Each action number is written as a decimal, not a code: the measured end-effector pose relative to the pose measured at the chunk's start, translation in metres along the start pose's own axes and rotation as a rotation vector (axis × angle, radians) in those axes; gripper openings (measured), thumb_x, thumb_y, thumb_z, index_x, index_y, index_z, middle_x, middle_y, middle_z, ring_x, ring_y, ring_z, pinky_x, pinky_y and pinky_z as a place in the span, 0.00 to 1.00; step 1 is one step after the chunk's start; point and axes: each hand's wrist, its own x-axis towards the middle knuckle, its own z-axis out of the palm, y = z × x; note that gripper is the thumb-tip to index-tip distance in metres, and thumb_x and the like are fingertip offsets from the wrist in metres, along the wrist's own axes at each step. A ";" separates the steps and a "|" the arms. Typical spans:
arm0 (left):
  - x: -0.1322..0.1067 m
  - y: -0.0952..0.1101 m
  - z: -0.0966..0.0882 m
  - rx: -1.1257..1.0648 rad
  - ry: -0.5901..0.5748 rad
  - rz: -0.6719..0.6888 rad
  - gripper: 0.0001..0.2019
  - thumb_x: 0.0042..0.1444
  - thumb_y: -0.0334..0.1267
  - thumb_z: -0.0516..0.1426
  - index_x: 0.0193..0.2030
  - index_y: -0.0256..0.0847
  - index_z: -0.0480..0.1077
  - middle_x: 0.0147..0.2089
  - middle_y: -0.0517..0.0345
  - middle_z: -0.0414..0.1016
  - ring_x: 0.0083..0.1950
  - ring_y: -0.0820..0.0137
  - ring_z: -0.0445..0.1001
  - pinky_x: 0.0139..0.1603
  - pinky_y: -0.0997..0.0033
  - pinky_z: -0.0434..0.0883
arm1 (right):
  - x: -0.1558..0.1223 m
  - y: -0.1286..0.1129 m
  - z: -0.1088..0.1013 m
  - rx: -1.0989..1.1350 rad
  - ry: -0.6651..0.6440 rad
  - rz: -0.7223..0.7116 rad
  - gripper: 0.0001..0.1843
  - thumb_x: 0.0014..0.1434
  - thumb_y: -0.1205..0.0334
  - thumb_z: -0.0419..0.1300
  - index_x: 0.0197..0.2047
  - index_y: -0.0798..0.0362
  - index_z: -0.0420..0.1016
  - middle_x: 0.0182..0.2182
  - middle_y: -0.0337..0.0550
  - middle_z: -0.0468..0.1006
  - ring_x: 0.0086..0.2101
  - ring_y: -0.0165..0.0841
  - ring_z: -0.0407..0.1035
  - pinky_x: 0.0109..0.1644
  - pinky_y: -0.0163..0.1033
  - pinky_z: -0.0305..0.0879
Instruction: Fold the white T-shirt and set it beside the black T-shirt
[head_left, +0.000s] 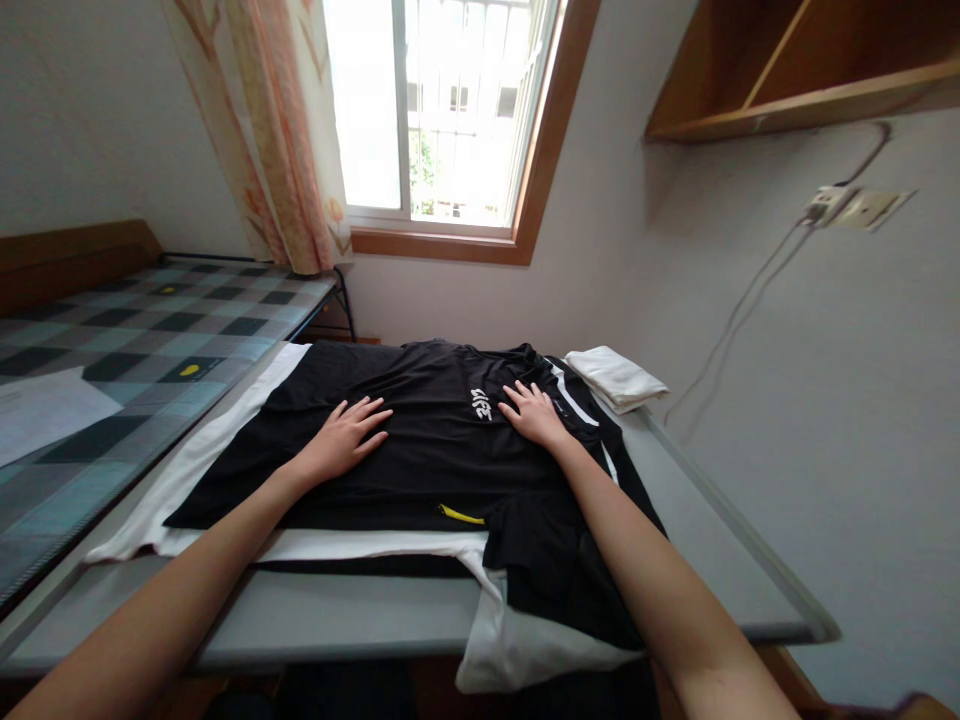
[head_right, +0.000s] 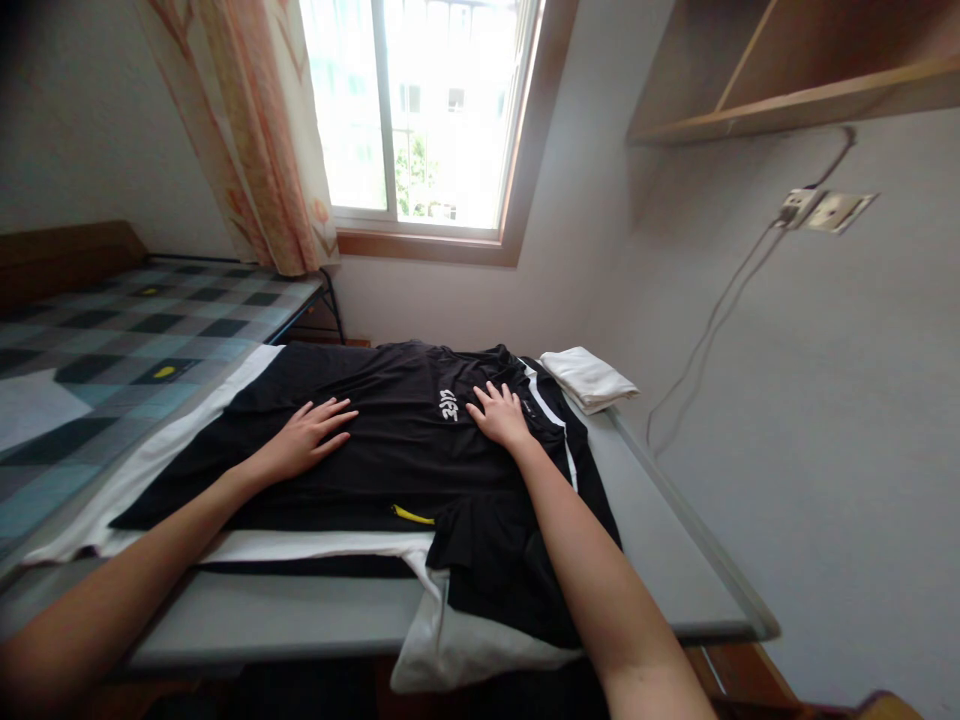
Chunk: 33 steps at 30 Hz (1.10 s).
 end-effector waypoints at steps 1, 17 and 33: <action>0.000 0.000 0.000 0.000 -0.002 -0.001 0.26 0.67 0.52 0.44 0.67 0.48 0.63 0.72 0.54 0.57 0.73 0.58 0.53 0.71 0.45 0.48 | 0.000 0.000 0.000 -0.003 0.000 -0.002 0.32 0.69 0.44 0.45 0.71 0.48 0.57 0.70 0.47 0.52 0.68 0.51 0.45 0.68 0.54 0.45; 0.000 0.001 -0.001 -0.004 0.001 -0.001 0.25 0.67 0.52 0.44 0.67 0.49 0.63 0.72 0.53 0.57 0.73 0.58 0.53 0.71 0.45 0.48 | 0.000 0.000 0.000 -0.001 -0.003 0.001 0.32 0.69 0.44 0.45 0.71 0.47 0.56 0.71 0.47 0.52 0.68 0.51 0.45 0.68 0.54 0.45; 0.000 0.001 -0.003 -0.013 -0.009 -0.002 0.26 0.67 0.53 0.44 0.67 0.49 0.63 0.72 0.53 0.57 0.73 0.57 0.52 0.71 0.45 0.48 | 0.001 0.001 0.001 0.003 -0.003 -0.002 0.33 0.69 0.43 0.45 0.71 0.47 0.56 0.71 0.47 0.52 0.68 0.51 0.45 0.68 0.54 0.45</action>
